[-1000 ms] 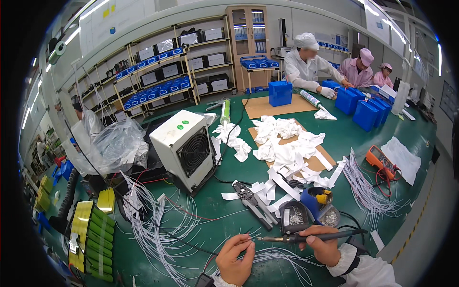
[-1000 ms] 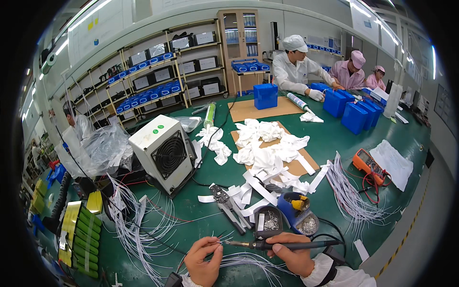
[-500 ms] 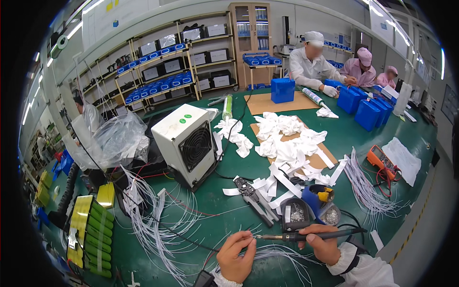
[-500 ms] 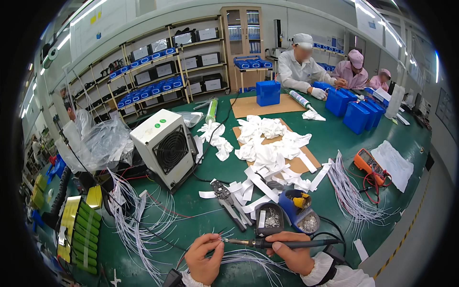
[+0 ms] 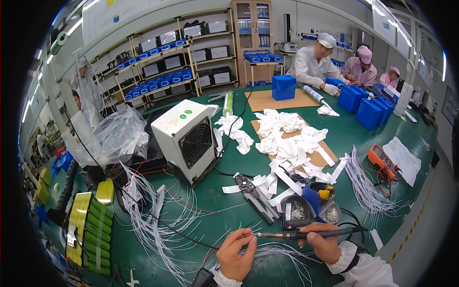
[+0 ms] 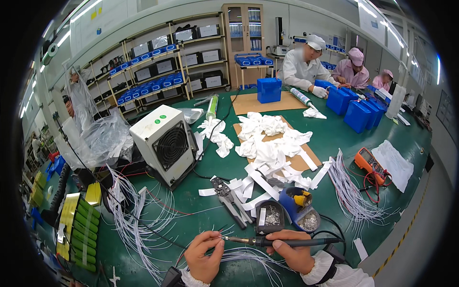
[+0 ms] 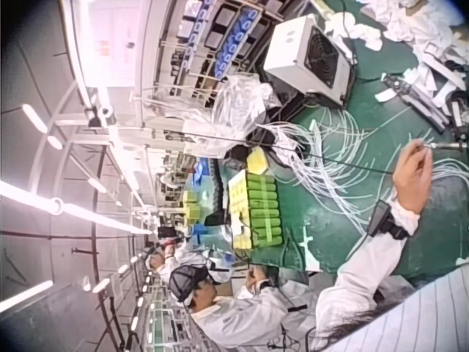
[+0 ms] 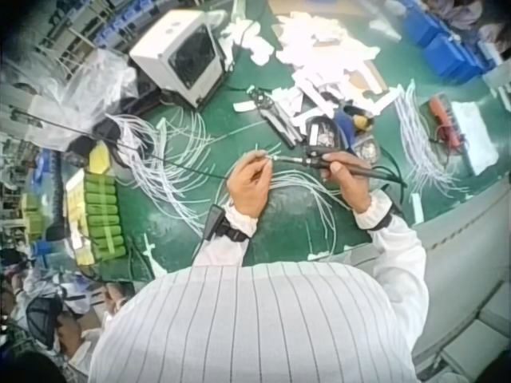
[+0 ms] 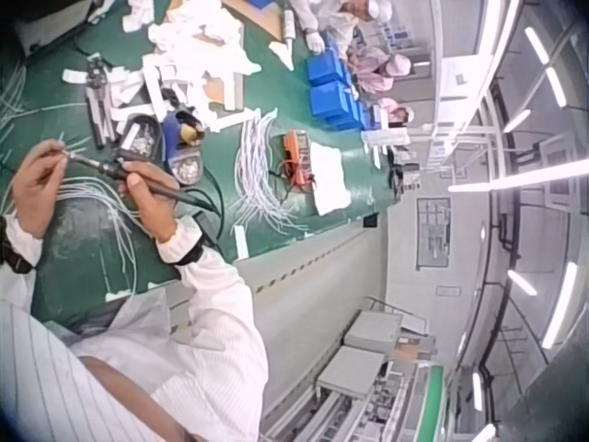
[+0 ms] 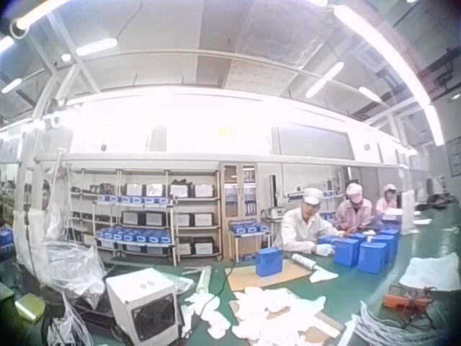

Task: The recorder is soldering wires to battery pack components on an electronics assembly line.

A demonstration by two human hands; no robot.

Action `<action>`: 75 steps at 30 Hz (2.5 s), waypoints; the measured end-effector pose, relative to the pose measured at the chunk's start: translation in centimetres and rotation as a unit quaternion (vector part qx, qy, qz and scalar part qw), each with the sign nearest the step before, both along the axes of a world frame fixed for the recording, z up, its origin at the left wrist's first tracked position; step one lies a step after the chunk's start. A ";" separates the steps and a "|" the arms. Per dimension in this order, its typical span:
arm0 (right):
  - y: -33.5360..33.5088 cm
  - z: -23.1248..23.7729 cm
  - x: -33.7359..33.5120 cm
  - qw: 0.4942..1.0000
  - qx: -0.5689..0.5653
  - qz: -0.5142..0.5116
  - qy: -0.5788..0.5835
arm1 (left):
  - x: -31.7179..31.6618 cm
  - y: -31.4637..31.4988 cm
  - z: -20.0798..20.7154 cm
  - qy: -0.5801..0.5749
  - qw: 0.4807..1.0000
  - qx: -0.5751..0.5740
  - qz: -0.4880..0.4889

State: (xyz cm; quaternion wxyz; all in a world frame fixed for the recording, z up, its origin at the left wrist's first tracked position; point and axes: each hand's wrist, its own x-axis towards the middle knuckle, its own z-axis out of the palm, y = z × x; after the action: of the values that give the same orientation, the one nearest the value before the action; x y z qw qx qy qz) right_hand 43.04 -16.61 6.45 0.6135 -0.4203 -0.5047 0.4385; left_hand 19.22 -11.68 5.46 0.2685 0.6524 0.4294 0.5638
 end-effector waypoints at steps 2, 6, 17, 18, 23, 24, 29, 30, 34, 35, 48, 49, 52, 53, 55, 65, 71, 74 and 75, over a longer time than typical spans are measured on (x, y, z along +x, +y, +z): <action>0.0 0.1 0.0 1.000 0.002 0.002 0.002 | 0.0 0.0 0.0 -0.001 1.000 0.001 -0.001; 0.0 0.1 0.0 1.000 0.003 0.003 0.003 | 0.0 0.1 0.3 0.014 1.000 0.014 0.002; -0.1 -0.1 -0.1 1.000 0.003 -0.002 0.011 | -0.1 0.0 0.4 0.022 1.000 0.006 0.006; -0.1 -0.1 -0.1 1.000 0.003 -0.007 0.023 | -0.1 0.0 0.3 0.022 1.000 0.007 0.006; 0.2 0.0 0.3 0.994 0.081 -0.066 -0.042 | 0.1 0.0 0.3 0.017 1.000 0.001 -0.007; 0.3 0.3 0.2 0.981 0.111 -0.101 -0.123 | 0.1 0.0 0.3 0.017 1.000 0.000 -0.009; 1.0 0.6 -0.5 0.942 0.178 -0.123 -0.256 | 0.1 0.5 -0.8 0.045 0.999 -0.003 -0.012; 1.0 0.5 -0.6 0.945 0.166 -0.120 -0.254 | 0.1 0.5 -0.9 0.043 0.999 -0.003 -0.017; 0.9 0.3 0.7 0.926 0.159 -0.139 -0.312 | 0.5 0.4 -0.4 0.049 0.997 -0.039 -0.046; 1.1 0.4 1.0 0.910 0.172 -0.148 -0.346 | 0.5 0.3 -0.3 0.048 0.996 -0.051 -0.048; -0.8 2.0 5.6 0.846 0.169 -0.489 -0.127 | -0.3 -0.6 0.3 0.036 0.998 0.009 -0.058; -0.8 2.2 5.9 0.846 0.169 -0.491 -0.126 | -0.3 -0.6 0.4 0.033 0.998 0.019 -0.052; 0.4 1.5 6.6 0.842 0.130 -0.488 -0.188 | 0.2 -0.5 0.6 0.043 0.998 0.010 -0.042; 0.3 2.7 5.6 0.877 0.081 -0.446 -0.159 | 0.1 -0.6 0.8 0.040 0.998 -0.011 -0.039; 0.8 2.6 6.0 0.909 0.047 -0.391 -0.133 | 0.3 -0.7 1.2 0.047 0.998 0.004 -0.037; 0.7 0.8 2.3 0.948 -0.250 -0.112 0.164 | 0.3 -1.3 1.3 0.059 0.998 -0.013 -0.029; -0.2 1.1 0.0 0.970 -0.234 -0.010 -0.064 | -0.2 -1.5 1.4 0.129 0.991 -0.029 -0.037; -0.5 1.2 -0.5 0.920 -0.005 -0.043 -0.389 | -0.2 -1.7 1.5 0.198 0.980 -0.014 -0.037; -0.6 1.2 -0.4 0.920 -0.008 -0.046 -0.388 | -0.1 -1.8 1.5 0.221 0.975 -0.004 -0.024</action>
State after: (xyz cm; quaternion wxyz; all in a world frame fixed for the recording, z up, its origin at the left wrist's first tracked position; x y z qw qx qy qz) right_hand 42.63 -17.19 7.70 0.3855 -0.5849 -0.6801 0.2162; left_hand 19.10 -13.44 6.95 0.1830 0.7697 0.4647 0.3976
